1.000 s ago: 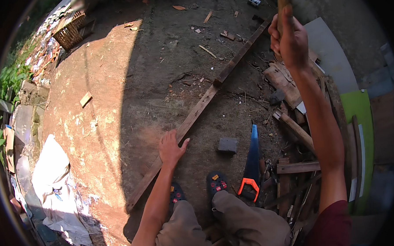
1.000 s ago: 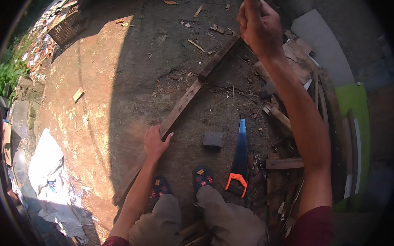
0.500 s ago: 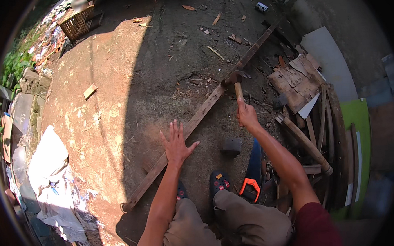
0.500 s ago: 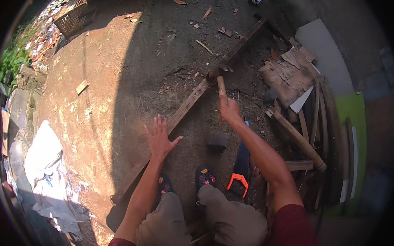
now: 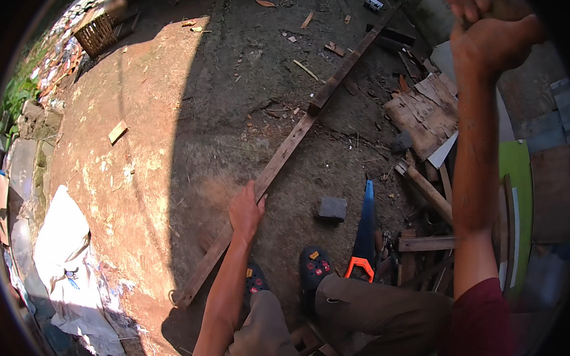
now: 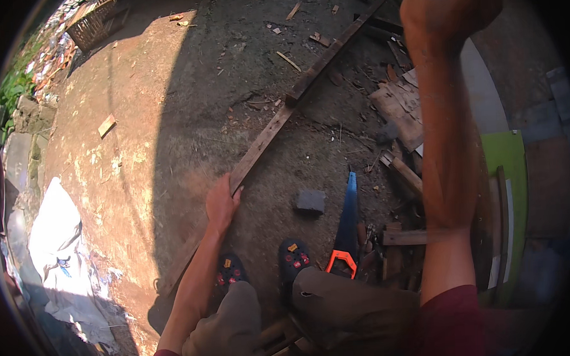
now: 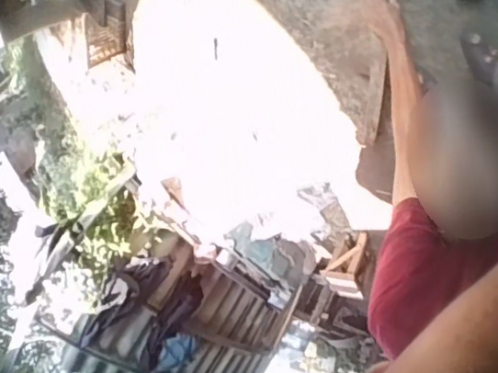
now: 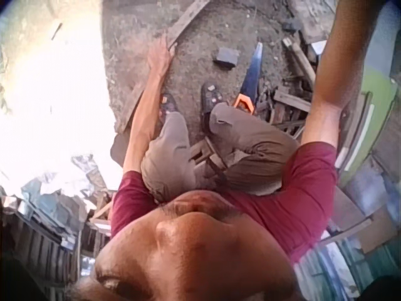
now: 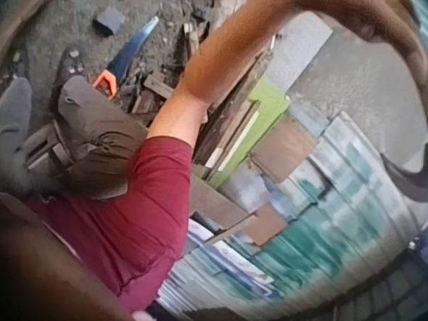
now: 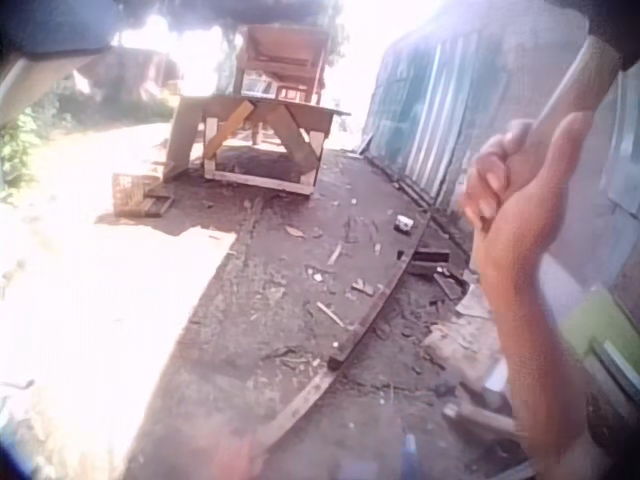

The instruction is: The person sits on the ground and uses a hand saw to cut a long wooden plank. They then use a hammer to split the plank and remove a section, repeating the process to shape the wood.

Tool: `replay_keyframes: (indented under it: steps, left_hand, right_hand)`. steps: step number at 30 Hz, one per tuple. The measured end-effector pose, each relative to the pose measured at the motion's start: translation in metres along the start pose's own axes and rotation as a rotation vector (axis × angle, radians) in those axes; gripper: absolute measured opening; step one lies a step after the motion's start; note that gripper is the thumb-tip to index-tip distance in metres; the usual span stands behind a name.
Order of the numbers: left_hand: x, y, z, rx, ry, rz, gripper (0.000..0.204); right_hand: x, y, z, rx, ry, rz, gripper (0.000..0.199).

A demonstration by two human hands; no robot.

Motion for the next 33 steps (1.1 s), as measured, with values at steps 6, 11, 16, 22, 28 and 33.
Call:
replay_keyframes:
  steps: [6, 11, 16, 22, 28, 33]
  left_hand:
    - [-0.012, -0.001, 0.043, -0.188, -0.006, 0.134, 0.053]
    - [-0.009, 0.009, 0.026, 0.05, 0.072, -0.052, 0.054]
    - [-0.006, 0.01, 0.029, -0.112, 0.104, 0.077, 0.054]
    - [-0.009, 0.016, 0.033, -0.158, 0.075, 0.142, 0.053]
    - [-0.015, 0.009, 0.017, -0.016, 0.15, 0.039, 0.056]
    - [-0.016, 0.007, 0.023, -0.048, 0.141, 0.012, 0.057]
  right_hand:
    - [0.149, 0.425, 0.183, -1.178, 0.873, -0.479, 0.063]
    - [0.147, 0.379, 0.132, -1.434, 0.671, -0.385, 0.068]
    - [0.189, 0.401, 0.074, -1.189, 0.88, -0.508, 0.069]
    - [0.21, 0.503, 0.076, -1.297, 1.09, -0.256, 0.072]
    - [0.245, 0.548, 0.13, -1.529, 1.054, -0.165, 0.081]
    - [0.28, 0.542, 0.143, -1.346, 1.231, -0.311, 0.077]
Point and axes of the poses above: each hand's wrist, its own y-axis away from the middle knuckle, its own x-axis out of the back of the hand, z = x × y, the point moved 7 cm from there along -y, towards the middle knuckle, and after that the axes turned 2 degrees about x, right-handed, at the moved point
